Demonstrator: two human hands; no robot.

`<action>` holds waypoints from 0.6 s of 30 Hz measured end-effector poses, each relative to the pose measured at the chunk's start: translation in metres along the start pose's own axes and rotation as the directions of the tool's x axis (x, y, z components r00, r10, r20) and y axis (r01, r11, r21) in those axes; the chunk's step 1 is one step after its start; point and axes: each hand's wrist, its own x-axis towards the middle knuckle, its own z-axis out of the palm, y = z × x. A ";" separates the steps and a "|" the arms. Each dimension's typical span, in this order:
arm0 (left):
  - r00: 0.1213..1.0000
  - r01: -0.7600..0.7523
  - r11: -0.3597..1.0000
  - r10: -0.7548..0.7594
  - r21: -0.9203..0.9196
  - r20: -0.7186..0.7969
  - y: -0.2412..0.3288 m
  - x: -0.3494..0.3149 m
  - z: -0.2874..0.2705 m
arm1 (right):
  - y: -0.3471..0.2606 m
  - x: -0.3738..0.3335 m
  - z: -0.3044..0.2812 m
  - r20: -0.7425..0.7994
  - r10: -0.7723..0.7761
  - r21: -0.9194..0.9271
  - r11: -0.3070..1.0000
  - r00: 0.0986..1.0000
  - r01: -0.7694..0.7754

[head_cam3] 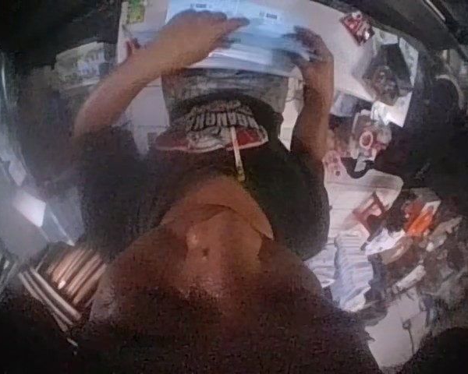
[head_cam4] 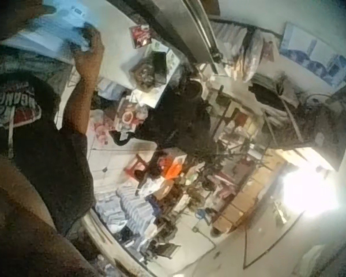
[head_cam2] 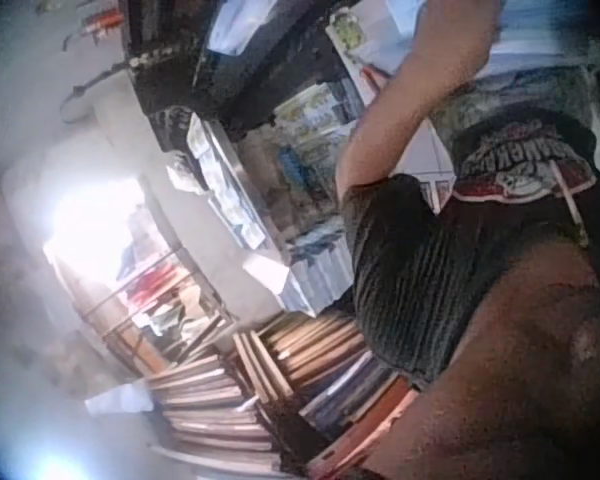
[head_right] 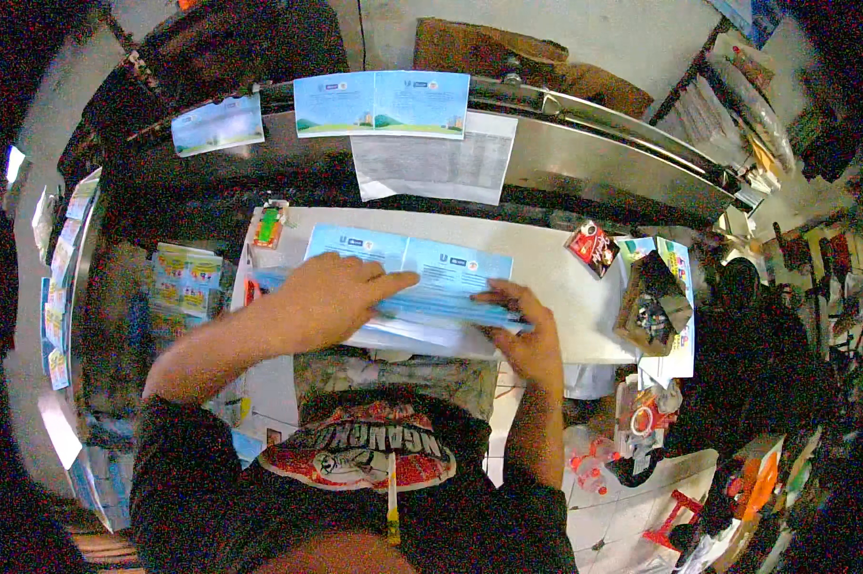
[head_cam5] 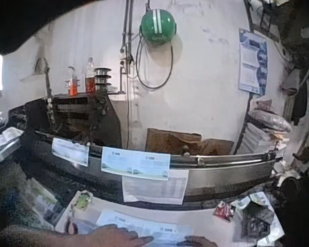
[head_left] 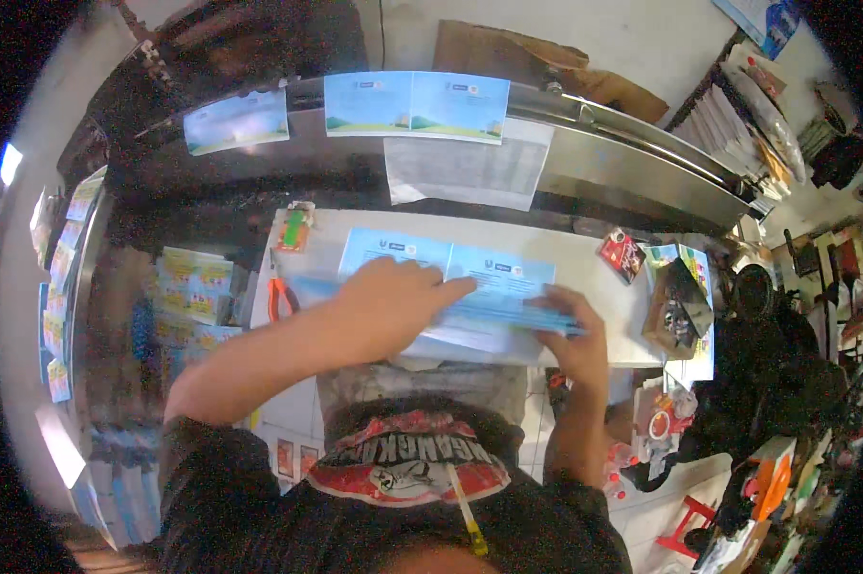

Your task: The person folds printed paper sheets, inserts inner pages into booklet covers, and folds the assembled booklets closed by hand.

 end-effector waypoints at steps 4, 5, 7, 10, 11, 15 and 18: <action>0.979 0.129 0.988 -0.141 -0.084 -0.149 -0.020 -0.019 0.010 | 0.002 0.004 0.012 -0.019 0.129 0.078 0.989 0.991 -0.127; 0.959 0.204 0.974 -0.218 -0.095 -0.180 -0.029 -0.024 0.006 | 0.005 0.005 0.012 -0.064 0.157 0.103 0.983 0.985 -0.150; 0.895 0.427 0.890 -0.441 -0.160 -0.065 -0.053 -0.044 -0.015 | 0.004 0.008 0.012 -0.111 0.184 0.130 0.977 0.977 -0.169; 0.835 0.417 0.715 -0.545 -0.562 -0.074 -0.121 -0.101 0.003 | 0.005 0.018 0.009 -0.068 0.254 0.136 0.960 0.965 -0.243; 0.828 0.426 0.707 -0.556 -0.565 -0.072 -0.121 -0.104 0.014 | 0.005 0.019 0.013 -0.054 0.254 0.136 0.960 0.966 -0.245; 0.825 -0.129 0.364 -0.476 -0.923 -0.303 -0.099 -0.085 0.095 | 0.009 0.021 0.030 -0.086 0.134 0.199 0.973 0.987 -0.114; 0.726 -0.130 0.382 -0.592 -0.915 -0.351 -0.093 -0.079 0.100 | 0.012 0.021 0.029 -0.099 0.213 0.202 0.961 0.972 -0.190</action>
